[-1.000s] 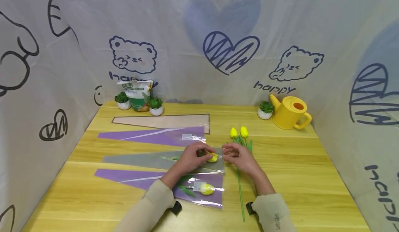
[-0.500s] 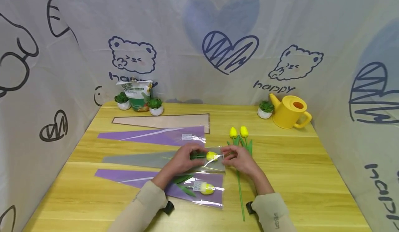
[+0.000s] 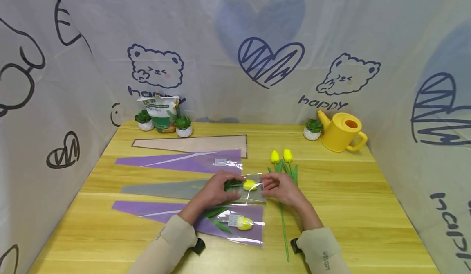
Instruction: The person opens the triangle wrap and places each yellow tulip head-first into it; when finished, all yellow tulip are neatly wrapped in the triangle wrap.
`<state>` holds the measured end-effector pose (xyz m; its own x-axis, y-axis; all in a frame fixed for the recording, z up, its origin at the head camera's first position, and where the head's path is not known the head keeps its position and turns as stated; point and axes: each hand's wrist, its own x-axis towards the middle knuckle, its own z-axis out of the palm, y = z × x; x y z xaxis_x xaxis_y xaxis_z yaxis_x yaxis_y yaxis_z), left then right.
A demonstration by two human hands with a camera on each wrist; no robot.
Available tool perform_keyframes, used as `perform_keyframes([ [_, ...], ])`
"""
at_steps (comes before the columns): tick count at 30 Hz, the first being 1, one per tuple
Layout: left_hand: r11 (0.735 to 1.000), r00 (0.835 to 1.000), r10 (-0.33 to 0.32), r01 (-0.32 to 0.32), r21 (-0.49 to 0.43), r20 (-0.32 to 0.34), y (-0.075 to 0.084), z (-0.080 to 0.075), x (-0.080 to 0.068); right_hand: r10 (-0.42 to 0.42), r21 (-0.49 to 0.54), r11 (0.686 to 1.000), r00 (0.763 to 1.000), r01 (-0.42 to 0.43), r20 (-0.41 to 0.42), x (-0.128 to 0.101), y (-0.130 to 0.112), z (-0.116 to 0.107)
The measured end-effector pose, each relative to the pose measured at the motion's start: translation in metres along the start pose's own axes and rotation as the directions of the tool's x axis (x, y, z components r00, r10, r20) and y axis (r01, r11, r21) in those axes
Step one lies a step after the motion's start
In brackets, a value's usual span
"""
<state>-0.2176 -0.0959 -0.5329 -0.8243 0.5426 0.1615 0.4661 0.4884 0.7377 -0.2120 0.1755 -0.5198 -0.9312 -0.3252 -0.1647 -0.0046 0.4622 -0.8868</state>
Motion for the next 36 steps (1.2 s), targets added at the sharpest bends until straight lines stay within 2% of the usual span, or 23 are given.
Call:
perform_keyframes([
  [11,1.0,1.0,-0.014,0.014,0.002,-0.001,-0.003,0.002,-0.001,-0.007,0.044,0.999,1.0,0.008,-0.012,-0.006,-0.003,-0.006],
  [24,0.999,0.999,-0.035,0.035,-0.014,0.024,-0.005,-0.001,-0.001,-0.007,0.019,1.0,0.987,0.01,-0.16,-0.037,-0.006,-0.044],
  [29,1.0,1.0,-0.01,0.01,-0.008,0.0,-0.005,0.0,0.0,0.011,-0.016,1.0,0.979,-0.015,-0.204,-0.048,0.0,-0.057],
  [33,1.0,1.0,-0.007,0.007,-0.004,-0.013,-0.001,-0.008,0.006,0.035,-0.028,0.999,0.975,-0.042,-0.221,-0.056,0.006,-0.063],
  [36,0.999,0.999,-0.034,0.034,-0.008,-0.029,-0.001,-0.019,0.016,0.074,-0.016,0.997,0.971,-0.08,-0.227,-0.062,0.011,-0.065],
])
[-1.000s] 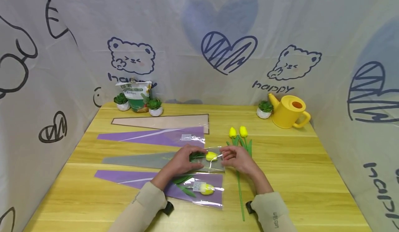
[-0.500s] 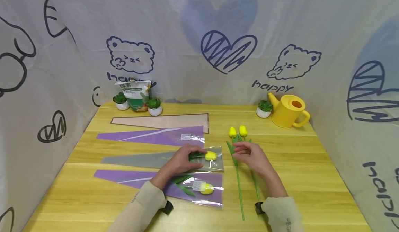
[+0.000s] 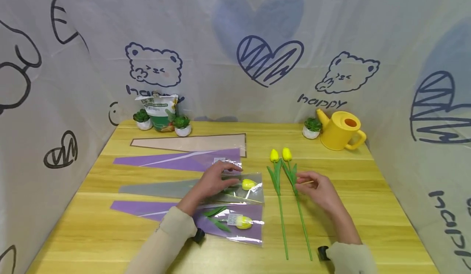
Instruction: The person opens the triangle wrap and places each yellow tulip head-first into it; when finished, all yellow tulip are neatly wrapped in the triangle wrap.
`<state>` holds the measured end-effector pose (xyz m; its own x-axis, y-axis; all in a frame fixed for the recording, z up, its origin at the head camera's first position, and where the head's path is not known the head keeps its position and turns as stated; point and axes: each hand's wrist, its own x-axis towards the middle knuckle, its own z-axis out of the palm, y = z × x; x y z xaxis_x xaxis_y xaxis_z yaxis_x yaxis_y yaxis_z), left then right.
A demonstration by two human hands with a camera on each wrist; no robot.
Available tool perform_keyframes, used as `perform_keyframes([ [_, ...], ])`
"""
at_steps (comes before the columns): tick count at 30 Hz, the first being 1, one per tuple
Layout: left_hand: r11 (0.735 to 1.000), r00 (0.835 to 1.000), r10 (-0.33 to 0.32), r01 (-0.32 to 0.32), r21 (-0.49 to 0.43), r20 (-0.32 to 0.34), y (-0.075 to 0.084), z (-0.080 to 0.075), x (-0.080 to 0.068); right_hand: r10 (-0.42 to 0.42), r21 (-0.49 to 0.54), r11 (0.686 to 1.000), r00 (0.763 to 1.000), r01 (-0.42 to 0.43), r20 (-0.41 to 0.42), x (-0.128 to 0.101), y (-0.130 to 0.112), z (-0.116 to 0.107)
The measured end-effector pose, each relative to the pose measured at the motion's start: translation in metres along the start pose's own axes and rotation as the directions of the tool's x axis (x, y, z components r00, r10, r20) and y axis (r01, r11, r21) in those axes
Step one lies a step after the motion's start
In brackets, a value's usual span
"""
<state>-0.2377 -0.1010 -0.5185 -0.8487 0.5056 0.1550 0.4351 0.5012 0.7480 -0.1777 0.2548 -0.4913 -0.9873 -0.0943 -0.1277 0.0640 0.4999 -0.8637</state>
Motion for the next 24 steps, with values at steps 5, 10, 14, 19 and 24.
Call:
perform_keyframes([
  [5,0.996,0.992,-0.08,0.077,-0.037,-0.094,-0.009,-0.017,0.022,0.093,0.038,0.995,0.995,-0.094,0.021,-0.007,0.011,-0.005],
  [10,0.984,0.978,-0.17,0.161,-0.079,-0.123,-0.021,-0.023,0.039,0.119,0.08,0.989,0.991,-0.123,0.056,-0.01,0.023,-0.005],
  [14,0.98,0.978,-0.193,0.188,-0.064,-0.084,-0.03,-0.02,0.045,0.114,0.127,0.984,0.989,-0.126,0.094,-0.007,0.031,-0.001],
  [19,0.979,0.978,-0.2,0.198,-0.045,-0.052,-0.034,-0.015,0.049,0.126,0.142,0.98,0.987,-0.139,0.102,-0.004,0.036,0.003],
  [24,0.972,0.972,-0.232,0.231,-0.038,-0.047,-0.035,-0.009,0.05,0.14,0.14,0.978,0.985,-0.154,0.102,-0.003,0.035,0.005],
])
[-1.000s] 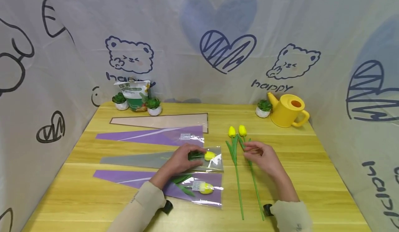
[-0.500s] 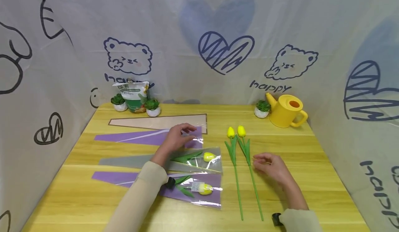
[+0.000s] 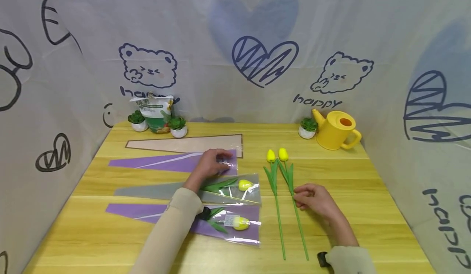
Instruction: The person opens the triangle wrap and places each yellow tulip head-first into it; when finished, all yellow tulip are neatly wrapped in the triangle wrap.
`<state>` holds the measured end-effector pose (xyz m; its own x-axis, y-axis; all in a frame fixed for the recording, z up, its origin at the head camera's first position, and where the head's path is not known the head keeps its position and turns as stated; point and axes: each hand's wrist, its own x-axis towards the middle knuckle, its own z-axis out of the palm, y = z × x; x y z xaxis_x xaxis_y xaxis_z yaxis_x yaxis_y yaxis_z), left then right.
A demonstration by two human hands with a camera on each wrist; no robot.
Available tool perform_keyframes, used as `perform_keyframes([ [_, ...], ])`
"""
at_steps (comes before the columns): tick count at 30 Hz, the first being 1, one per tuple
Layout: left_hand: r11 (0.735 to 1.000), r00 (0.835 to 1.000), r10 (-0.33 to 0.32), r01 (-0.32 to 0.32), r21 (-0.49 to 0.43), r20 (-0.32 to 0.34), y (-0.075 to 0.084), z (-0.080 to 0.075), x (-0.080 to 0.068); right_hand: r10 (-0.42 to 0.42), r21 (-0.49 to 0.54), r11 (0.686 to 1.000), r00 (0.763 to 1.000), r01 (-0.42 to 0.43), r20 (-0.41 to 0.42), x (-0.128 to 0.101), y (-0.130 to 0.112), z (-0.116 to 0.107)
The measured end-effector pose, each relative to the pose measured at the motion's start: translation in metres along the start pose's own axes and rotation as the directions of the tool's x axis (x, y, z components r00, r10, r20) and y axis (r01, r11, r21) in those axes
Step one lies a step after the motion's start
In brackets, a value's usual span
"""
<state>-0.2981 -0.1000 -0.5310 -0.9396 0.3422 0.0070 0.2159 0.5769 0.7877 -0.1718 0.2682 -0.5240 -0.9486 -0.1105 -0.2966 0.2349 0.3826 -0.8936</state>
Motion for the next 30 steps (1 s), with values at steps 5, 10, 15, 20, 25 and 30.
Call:
perform_keyframes([
  [5,1.0,1.0,0.002,-0.003,-0.004,-0.024,-0.003,0.005,-0.002,0.025,-0.006,1.0,1.0,-0.025,0.007,0.0,-0.002,0.004],
  [10,0.998,0.998,0.021,-0.025,-0.058,-0.061,-0.007,0.006,-0.005,0.05,0.001,0.999,0.999,-0.05,0.005,0.0,-0.005,0.008],
  [15,0.992,0.999,-0.003,-0.004,-0.128,-0.053,-0.012,0.007,-0.004,0.063,0.011,0.998,0.998,-0.063,-0.004,0.002,-0.007,0.01],
  [20,0.989,0.997,-0.046,0.038,-0.142,-0.056,-0.012,0.007,-0.003,0.074,0.016,0.997,0.997,-0.074,-0.023,0.003,-0.008,0.013],
  [25,0.989,0.996,-0.04,0.028,-0.146,-0.079,-0.012,0.008,-0.004,0.082,0.003,0.997,0.996,-0.082,-0.031,0.004,-0.01,0.015],
  [30,0.992,0.995,-0.024,0.012,-0.125,-0.099,-0.013,0.01,-0.003,0.076,-0.045,0.996,0.996,-0.078,-0.044,0.003,-0.013,0.017],
])
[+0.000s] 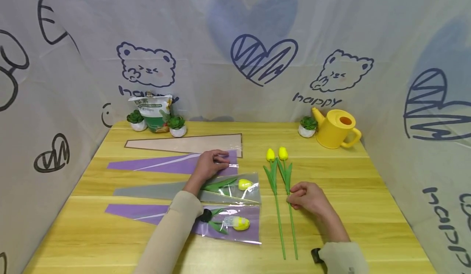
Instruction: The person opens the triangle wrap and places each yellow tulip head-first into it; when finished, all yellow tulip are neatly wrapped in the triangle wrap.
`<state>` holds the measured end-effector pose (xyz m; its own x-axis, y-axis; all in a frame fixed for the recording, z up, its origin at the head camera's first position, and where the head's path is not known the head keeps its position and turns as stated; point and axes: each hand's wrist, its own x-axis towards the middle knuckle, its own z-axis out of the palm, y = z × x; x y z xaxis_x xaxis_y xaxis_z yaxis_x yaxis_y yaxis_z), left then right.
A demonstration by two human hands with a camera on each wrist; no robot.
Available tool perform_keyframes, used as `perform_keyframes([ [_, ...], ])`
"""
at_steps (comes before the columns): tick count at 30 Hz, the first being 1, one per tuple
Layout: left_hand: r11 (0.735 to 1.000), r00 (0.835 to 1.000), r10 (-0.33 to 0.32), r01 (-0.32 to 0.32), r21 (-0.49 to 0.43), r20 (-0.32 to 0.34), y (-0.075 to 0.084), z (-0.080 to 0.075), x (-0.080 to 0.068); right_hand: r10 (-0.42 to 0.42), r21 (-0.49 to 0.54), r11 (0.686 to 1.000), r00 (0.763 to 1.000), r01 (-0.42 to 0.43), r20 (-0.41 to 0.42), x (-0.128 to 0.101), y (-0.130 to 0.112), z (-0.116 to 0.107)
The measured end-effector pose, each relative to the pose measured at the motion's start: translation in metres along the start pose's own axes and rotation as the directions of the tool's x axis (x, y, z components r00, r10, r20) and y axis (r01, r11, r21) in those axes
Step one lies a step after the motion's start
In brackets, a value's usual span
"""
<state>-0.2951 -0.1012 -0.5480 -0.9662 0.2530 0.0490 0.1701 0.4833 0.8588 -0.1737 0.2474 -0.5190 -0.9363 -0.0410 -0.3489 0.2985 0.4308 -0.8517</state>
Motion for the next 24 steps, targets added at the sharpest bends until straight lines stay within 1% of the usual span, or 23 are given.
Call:
perform_keyframes([
  [7,1.0,1.0,0.01,-0.01,0.006,-0.003,-0.0006,0.0009,-0.0004,-0.005,-0.043,0.999,1.0,0.004,-0.013,-0.0003,-0.0018,0.0011],
  [12,0.999,1.0,-0.012,0.012,-0.034,-0.008,-0.0006,0.0006,-0.002,-0.002,-0.055,0.998,1.0,0.001,-0.01,-0.0005,-0.002,0.0005],
  [16,0.999,0.999,-0.027,0.026,-0.048,-0.022,-0.0024,0.0011,-0.0019,0.003,-0.075,0.997,1.0,-0.004,-0.008,-0.0004,-0.0021,0.0001],
  [20,0.999,0.999,-0.018,0.017,-0.039,-0.033,-0.0025,0.0013,-0.0017,0.002,-0.092,0.996,1.0,-0.003,-0.015,0.0009,-0.0017,0.0006],
  [24,0.999,1.0,-0.004,0.003,-0.037,-0.026,-0.0021,0.0013,-0.0017,0.02,-0.075,0.997,0.999,-0.022,-0.026,0.0022,-0.001,0.0014],
])
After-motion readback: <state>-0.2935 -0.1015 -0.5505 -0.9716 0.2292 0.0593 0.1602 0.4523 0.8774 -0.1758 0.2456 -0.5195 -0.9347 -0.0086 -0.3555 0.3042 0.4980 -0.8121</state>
